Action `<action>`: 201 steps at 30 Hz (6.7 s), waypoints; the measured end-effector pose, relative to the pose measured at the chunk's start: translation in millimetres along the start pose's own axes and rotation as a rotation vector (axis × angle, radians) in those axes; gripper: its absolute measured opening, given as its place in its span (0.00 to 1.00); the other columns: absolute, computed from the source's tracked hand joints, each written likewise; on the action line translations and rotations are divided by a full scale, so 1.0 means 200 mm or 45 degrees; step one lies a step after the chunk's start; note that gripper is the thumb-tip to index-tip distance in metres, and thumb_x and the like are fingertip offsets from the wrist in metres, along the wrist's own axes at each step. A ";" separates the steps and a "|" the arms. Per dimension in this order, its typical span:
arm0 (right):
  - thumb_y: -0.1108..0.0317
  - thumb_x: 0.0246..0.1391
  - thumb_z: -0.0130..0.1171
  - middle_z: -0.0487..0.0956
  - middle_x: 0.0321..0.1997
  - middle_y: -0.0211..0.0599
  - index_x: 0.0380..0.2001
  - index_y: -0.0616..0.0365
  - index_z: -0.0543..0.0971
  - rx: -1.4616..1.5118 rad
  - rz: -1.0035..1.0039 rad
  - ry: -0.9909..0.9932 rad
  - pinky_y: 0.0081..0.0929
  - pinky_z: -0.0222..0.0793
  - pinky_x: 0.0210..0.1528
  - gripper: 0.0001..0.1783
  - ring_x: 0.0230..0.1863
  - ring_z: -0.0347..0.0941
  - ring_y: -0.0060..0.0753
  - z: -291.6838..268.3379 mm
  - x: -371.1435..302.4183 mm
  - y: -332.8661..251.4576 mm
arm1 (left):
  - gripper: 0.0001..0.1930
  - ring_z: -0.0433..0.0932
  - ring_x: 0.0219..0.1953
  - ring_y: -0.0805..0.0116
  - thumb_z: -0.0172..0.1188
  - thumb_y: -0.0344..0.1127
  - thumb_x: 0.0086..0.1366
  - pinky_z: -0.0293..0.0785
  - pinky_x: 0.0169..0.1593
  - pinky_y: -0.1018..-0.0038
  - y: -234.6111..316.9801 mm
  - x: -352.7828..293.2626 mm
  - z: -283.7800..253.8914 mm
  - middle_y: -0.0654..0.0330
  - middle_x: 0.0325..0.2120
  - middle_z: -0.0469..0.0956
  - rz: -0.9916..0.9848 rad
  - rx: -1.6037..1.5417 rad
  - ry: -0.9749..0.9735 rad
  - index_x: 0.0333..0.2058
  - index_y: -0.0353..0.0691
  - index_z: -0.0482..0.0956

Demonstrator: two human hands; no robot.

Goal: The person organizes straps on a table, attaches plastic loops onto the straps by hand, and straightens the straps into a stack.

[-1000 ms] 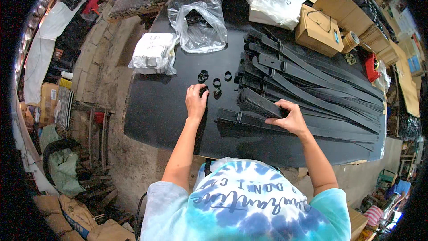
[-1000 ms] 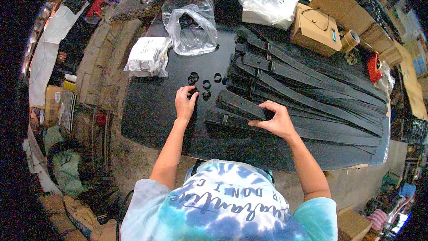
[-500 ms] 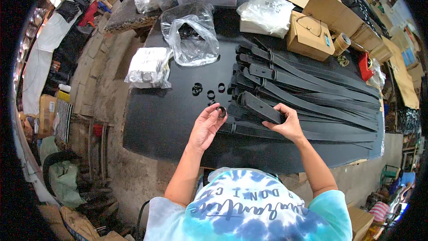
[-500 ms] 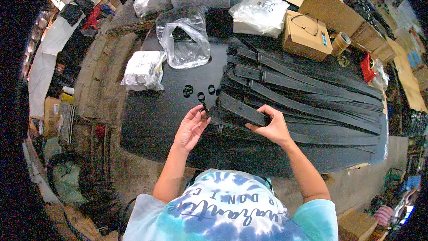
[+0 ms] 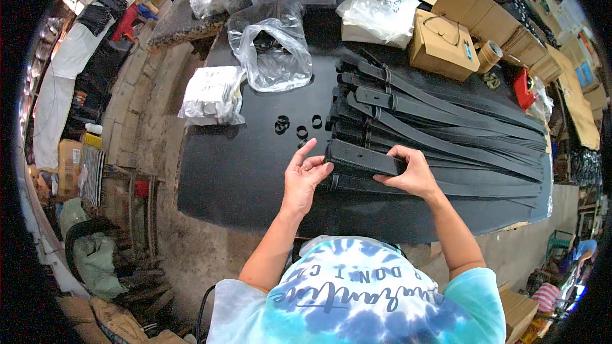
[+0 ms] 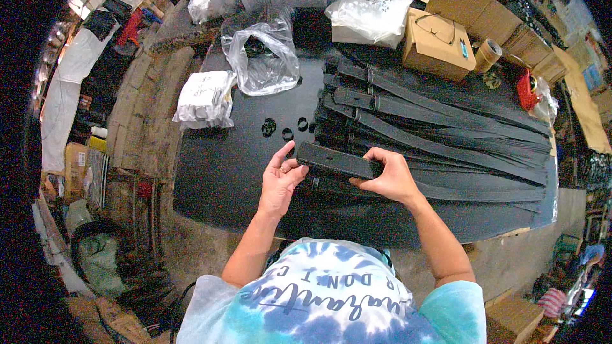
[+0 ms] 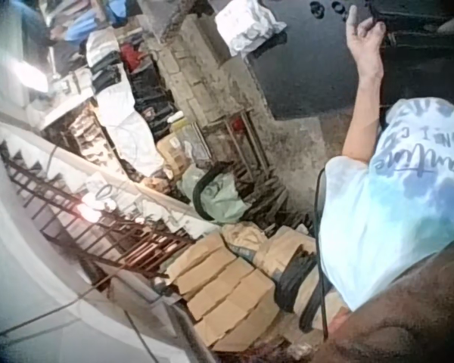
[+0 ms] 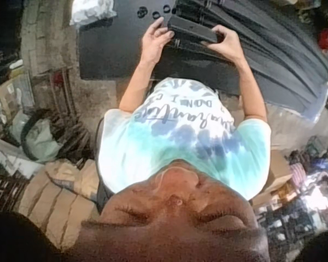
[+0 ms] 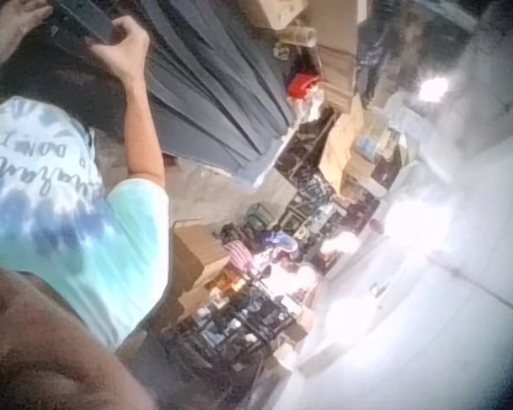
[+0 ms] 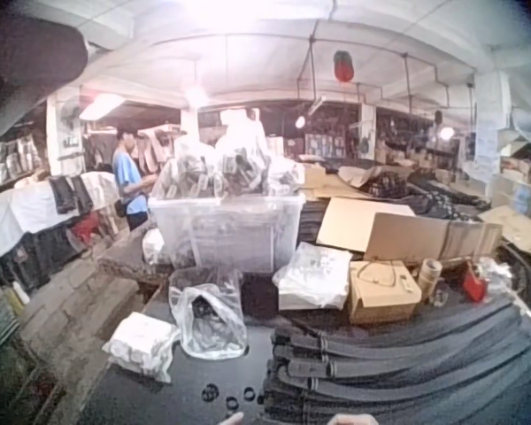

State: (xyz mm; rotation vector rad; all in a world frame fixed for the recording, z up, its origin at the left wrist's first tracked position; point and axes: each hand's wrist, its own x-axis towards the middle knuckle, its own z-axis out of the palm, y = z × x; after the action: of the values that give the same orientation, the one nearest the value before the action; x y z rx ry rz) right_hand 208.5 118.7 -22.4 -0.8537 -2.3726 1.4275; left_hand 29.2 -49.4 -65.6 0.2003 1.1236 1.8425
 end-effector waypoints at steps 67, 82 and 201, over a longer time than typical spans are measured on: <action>0.66 0.35 0.74 0.80 0.29 0.31 0.30 0.61 0.79 0.353 0.129 0.024 0.20 0.68 0.40 0.18 0.34 0.73 0.18 0.05 -0.08 0.09 | 0.19 0.78 0.35 0.65 0.66 0.40 0.55 0.74 0.40 0.71 0.08 0.44 -0.26 0.54 0.34 0.78 0.555 1.413 0.274 0.43 0.34 0.79; 0.69 0.35 0.74 0.80 0.36 0.30 0.38 0.63 0.79 0.503 0.023 -0.068 0.20 0.67 0.46 0.23 0.40 0.73 0.19 -0.01 -0.06 0.12 | 0.19 0.77 0.43 0.68 0.61 0.31 0.61 0.75 0.49 0.76 0.22 0.24 -0.09 0.53 0.42 0.77 0.022 0.258 0.053 0.49 0.31 0.72; 0.75 0.37 0.71 0.73 0.33 0.25 0.34 0.56 0.70 0.570 -0.119 0.228 0.18 0.65 0.42 0.21 0.38 0.68 0.17 -0.09 -0.11 0.06 | 0.20 0.78 0.31 0.76 0.51 0.41 0.68 0.78 0.36 0.82 0.31 0.11 -0.03 0.57 0.37 0.78 -0.263 0.064 -0.427 0.52 0.33 0.71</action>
State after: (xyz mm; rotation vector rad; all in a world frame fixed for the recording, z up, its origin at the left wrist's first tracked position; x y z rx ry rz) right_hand 238.7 123.9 -21.3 -0.7044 -1.8330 1.6719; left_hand -24.9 -45.7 -28.6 0.3924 0.9189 1.5317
